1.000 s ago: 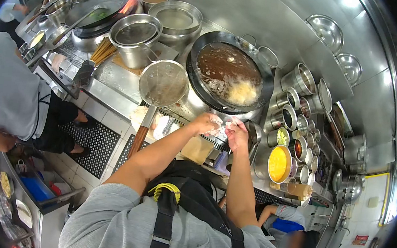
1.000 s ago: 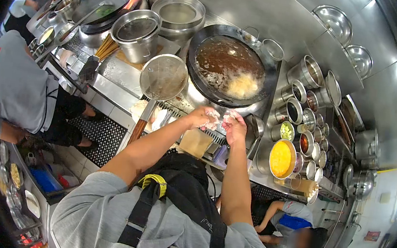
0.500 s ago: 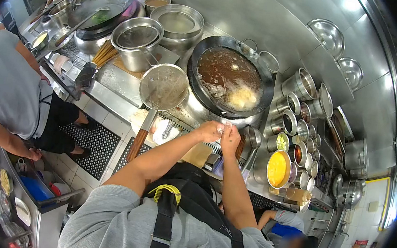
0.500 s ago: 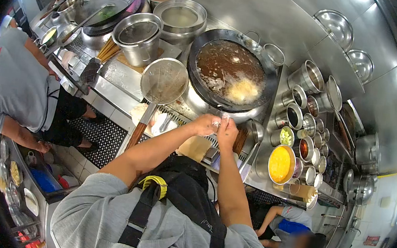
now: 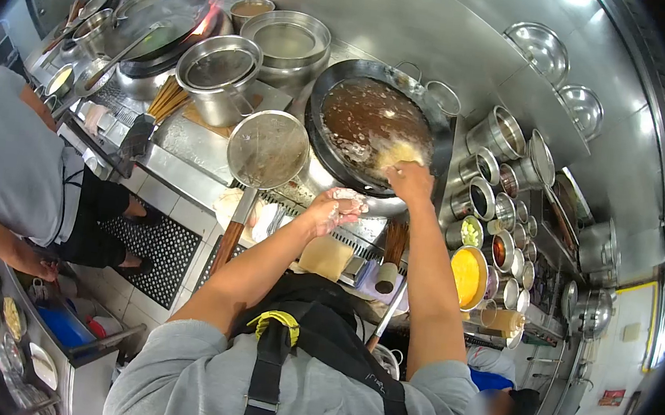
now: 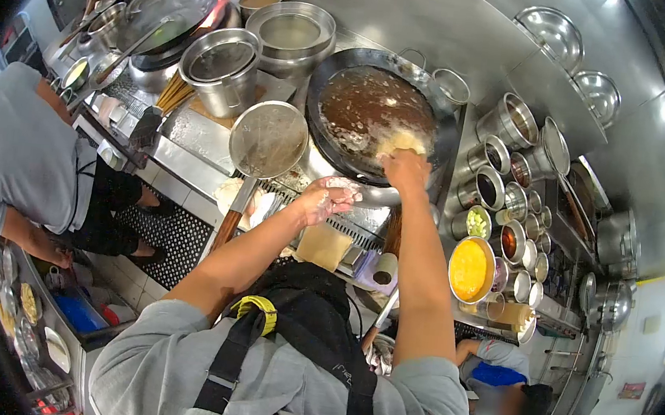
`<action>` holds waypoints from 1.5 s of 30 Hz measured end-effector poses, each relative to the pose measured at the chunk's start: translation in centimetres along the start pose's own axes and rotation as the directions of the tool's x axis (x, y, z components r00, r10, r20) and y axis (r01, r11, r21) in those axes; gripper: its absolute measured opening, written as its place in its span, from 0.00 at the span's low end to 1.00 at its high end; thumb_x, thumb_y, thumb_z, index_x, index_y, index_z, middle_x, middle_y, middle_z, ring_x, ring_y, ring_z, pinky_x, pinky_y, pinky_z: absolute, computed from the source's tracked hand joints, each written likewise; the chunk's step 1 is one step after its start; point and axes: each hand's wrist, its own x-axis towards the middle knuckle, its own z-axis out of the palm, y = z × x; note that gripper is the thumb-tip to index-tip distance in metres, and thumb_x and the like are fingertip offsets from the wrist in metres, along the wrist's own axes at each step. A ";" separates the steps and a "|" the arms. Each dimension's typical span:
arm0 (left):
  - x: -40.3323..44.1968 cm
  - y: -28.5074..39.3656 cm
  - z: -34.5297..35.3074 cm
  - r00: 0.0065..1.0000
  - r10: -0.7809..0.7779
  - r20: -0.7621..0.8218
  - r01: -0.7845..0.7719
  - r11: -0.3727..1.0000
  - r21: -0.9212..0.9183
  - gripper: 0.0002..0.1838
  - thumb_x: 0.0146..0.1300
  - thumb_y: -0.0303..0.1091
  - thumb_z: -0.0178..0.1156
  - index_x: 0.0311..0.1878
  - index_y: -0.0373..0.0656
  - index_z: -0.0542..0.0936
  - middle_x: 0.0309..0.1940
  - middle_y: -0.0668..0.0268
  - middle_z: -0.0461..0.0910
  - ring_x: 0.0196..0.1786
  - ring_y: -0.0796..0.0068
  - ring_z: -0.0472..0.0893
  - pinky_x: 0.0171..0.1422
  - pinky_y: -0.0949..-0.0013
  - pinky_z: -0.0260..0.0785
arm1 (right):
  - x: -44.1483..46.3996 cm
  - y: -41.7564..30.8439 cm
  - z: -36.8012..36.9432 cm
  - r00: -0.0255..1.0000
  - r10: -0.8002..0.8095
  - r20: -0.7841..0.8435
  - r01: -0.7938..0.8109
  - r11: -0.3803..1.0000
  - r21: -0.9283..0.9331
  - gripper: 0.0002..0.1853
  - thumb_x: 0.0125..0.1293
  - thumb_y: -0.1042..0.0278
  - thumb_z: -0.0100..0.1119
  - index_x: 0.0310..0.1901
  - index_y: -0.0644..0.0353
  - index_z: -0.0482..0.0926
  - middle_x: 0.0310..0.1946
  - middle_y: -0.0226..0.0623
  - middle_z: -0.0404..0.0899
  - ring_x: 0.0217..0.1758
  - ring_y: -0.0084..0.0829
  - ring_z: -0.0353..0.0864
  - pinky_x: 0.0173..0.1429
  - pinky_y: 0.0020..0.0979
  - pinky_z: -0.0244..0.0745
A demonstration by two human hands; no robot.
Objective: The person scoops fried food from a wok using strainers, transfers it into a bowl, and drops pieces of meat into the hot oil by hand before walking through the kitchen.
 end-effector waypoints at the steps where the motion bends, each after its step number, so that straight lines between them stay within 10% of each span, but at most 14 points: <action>1: -0.2 0.1 -0.6 1.000 0.013 -0.012 -0.013 1.000 0.008 0.11 0.61 0.28 0.62 0.47 0.40 0.79 0.41 0.62 0.83 0.36 0.75 0.83 0.39 0.74 0.77 | -0.2 0.0 -0.1 0.997 -0.047 -0.066 0.046 0.999 -0.008 0.15 0.59 0.53 0.60 0.40 0.53 0.84 0.37 0.45 0.82 0.43 0.49 0.80 0.50 0.44 0.74; 4: -0.6 0.6 -2.8 0.997 0.001 -0.073 -0.005 0.998 -0.055 0.10 0.62 0.33 0.63 0.45 0.42 0.80 0.42 0.63 0.84 0.31 0.81 0.79 0.34 0.77 0.73 | -3.3 -1.9 -3.9 0.996 0.074 -0.040 -0.050 0.906 0.420 0.15 0.61 0.55 0.58 0.35 0.61 0.82 0.30 0.48 0.81 0.35 0.52 0.78 0.41 0.40 0.72; 6: 1.1 -0.8 -4.6 0.999 -0.016 -0.031 0.016 1.000 0.000 0.11 0.63 0.41 0.62 0.42 0.44 0.80 0.31 0.71 0.81 0.24 0.85 0.71 0.27 0.79 0.64 | -6.9 -2.4 -3.4 0.985 0.121 0.126 -0.170 0.830 0.532 0.15 0.60 0.58 0.61 0.33 0.64 0.82 0.21 0.43 0.78 0.25 0.33 0.79 0.33 0.34 0.71; 8: 1.4 -1.6 -3.8 0.996 -0.035 -0.087 0.045 0.992 0.121 0.13 0.65 0.46 0.57 0.43 0.49 0.82 0.31 0.73 0.79 0.25 0.85 0.72 0.27 0.78 0.64 | -9.6 -2.7 -0.4 0.895 0.089 0.438 -0.414 0.533 0.738 0.17 0.57 0.63 0.67 0.45 0.66 0.81 0.30 0.34 0.82 0.25 0.21 0.76 0.28 0.24 0.72; 10: 4.4 -4.8 -4.2 0.999 -0.014 0.038 0.013 0.999 0.035 0.13 0.65 0.49 0.59 0.36 0.51 0.82 0.23 0.74 0.76 0.22 0.83 0.72 0.22 0.79 0.60 | -11.2 -4.7 0.9 0.874 0.047 0.484 -0.470 0.334 0.817 0.32 0.58 0.70 0.66 0.64 0.66 0.67 0.50 0.36 0.77 0.38 0.23 0.79 0.37 0.24 0.76; 12: 0.3 -1.7 -0.1 0.983 -0.023 0.181 -0.025 0.966 0.257 0.14 0.60 0.48 0.64 0.32 0.48 0.80 0.22 0.74 0.76 0.22 0.84 0.72 0.21 0.79 0.58 | -11.8 -4.8 2.5 0.900 -0.007 0.435 -0.427 0.179 0.886 0.29 0.58 0.75 0.63 0.62 0.67 0.69 0.52 0.37 0.77 0.42 0.24 0.79 0.42 0.23 0.77; 15: -0.8 -1.3 1.8 0.992 -0.023 -0.121 0.078 0.878 0.472 0.25 0.45 0.52 0.74 0.36 0.42 0.78 0.23 0.69 0.79 0.22 0.83 0.74 0.20 0.77 0.61 | -11.9 -2.6 4.2 0.891 0.027 0.453 -0.435 0.338 0.835 0.20 0.58 0.78 0.61 0.54 0.69 0.76 0.40 0.36 0.81 0.34 0.23 0.79 0.38 0.22 0.76; 17: -0.8 -1.2 1.8 0.998 -0.020 -0.061 0.050 0.833 0.551 0.26 0.45 0.51 0.75 0.38 0.42 0.78 0.24 0.67 0.80 0.22 0.81 0.75 0.21 0.77 0.64 | -12.3 -1.7 5.1 0.938 0.037 0.346 -0.319 0.489 0.812 0.17 0.59 0.78 0.60 0.50 0.70 0.78 0.33 0.35 0.82 0.30 0.21 0.78 0.36 0.22 0.76; 25: 1.6 -1.8 -1.2 0.991 0.080 -0.111 0.001 0.806 0.591 0.23 0.50 0.38 0.72 0.46 0.36 0.76 0.26 0.63 0.80 0.25 0.73 0.79 0.25 0.71 0.72 | -11.3 -2.5 5.9 0.927 -0.004 0.376 -0.348 0.367 0.862 0.05 0.61 0.77 0.56 0.34 0.64 0.82 0.25 0.27 0.78 0.24 0.18 0.73 0.29 0.21 0.69; 30: 2.4 -2.2 -4.1 0.994 0.074 0.084 -0.107 0.839 0.534 0.14 0.53 0.34 0.67 0.40 0.40 0.76 0.23 0.65 0.77 0.22 0.74 0.78 0.22 0.68 0.72 | -10.1 -2.9 7.4 0.905 0.094 0.414 -0.411 0.440 0.798 0.08 0.60 0.75 0.60 0.41 0.64 0.83 0.27 0.28 0.81 0.25 0.17 0.75 0.28 0.20 0.69; 32: -0.1 0.2 -1.4 0.999 -0.009 -0.037 0.032 0.721 0.693 0.09 0.58 0.34 0.64 0.39 0.43 0.77 0.22 0.67 0.76 0.18 0.78 0.73 0.18 0.71 0.65 | -10.3 -2.5 9.2 0.998 0.029 0.050 -0.057 0.663 0.747 0.09 0.60 0.76 0.59 0.42 0.65 0.82 0.32 0.32 0.83 0.31 0.18 0.77 0.33 0.22 0.72; 34: 0.1 -0.4 -1.9 0.995 -0.048 -0.087 0.088 0.824 0.560 0.11 0.59 0.38 0.64 0.41 0.44 0.77 0.23 0.69 0.76 0.19 0.78 0.73 0.18 0.73 0.64 | -10.1 -2.6 10.1 0.987 0.083 0.139 -0.160 0.645 0.748 0.10 0.61 0.77 0.56 0.44 0.66 0.81 0.32 0.33 0.82 0.32 0.20 0.77 0.35 0.24 0.72; 37: -0.4 0.2 -2.9 0.995 -0.093 -0.047 0.102 0.952 0.287 0.13 0.60 0.40 0.64 0.42 0.44 0.76 0.26 0.70 0.76 0.21 0.80 0.74 0.19 0.76 0.61 | -9.6 -3.6 7.5 0.819 0.187 0.543 -0.571 0.170 0.803 0.12 0.62 0.78 0.53 0.46 0.67 0.80 0.32 0.34 0.81 0.30 0.21 0.75 0.34 0.25 0.71; 45: -0.3 1.2 -0.7 0.991 -0.040 -0.125 0.092 0.888 0.450 0.13 0.59 0.41 0.64 0.43 0.45 0.76 0.24 0.70 0.76 0.20 0.85 0.70 0.18 0.80 0.56 | -10.2 -2.8 6.3 0.892 0.079 0.446 -0.449 0.287 0.846 0.13 0.62 0.78 0.54 0.48 0.64 0.81 0.30 0.30 0.79 0.28 0.19 0.74 0.33 0.22 0.71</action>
